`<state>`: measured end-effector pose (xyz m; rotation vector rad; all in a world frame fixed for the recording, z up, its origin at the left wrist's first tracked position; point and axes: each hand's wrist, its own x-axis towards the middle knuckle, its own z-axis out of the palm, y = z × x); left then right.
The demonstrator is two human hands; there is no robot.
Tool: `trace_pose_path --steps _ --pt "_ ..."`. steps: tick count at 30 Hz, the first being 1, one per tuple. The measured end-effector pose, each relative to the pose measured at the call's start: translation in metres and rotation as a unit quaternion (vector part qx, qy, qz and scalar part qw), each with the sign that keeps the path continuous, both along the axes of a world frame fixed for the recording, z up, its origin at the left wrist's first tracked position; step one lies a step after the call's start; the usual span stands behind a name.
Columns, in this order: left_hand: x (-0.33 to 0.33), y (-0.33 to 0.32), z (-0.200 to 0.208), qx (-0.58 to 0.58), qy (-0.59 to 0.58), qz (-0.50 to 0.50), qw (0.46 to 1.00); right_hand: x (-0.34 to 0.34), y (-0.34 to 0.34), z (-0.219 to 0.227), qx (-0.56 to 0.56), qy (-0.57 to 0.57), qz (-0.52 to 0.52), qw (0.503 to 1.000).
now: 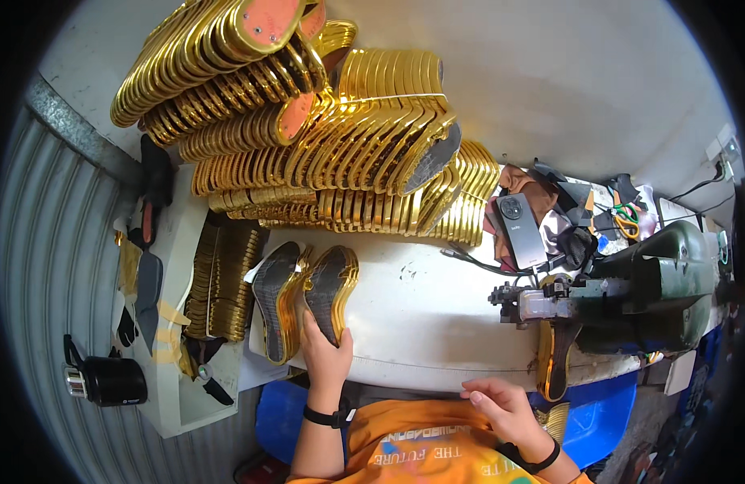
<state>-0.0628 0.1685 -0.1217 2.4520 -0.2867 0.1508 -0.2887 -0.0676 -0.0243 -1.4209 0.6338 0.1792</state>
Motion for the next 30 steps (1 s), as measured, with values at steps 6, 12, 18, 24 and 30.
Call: trace_pose_path --steps 6,12,18,24,30 --pt "0.025 0.026 0.034 -0.039 -0.26 0.046 0.964 -0.004 -0.001 0.0 -0.022 0.016 0.004 1.0" --pt "0.063 0.07 0.02 0.028 -0.088 0.126 0.988 -0.002 0.001 0.005 -0.004 0.015 0.011 1.0" --pt "0.048 0.069 0.022 -0.061 -0.141 0.13 0.979 -0.008 0.003 -0.001 -0.02 -0.001 0.031 0.999" --pt "0.049 0.08 0.024 -0.146 -0.073 0.152 0.975 -0.008 0.005 0.0 0.004 -0.005 0.024 1.0" --pt "-0.036 -0.006 0.097 -0.231 0.124 -0.08 0.962 -0.005 0.0 0.005 0.051 -0.12 -0.048 0.99"
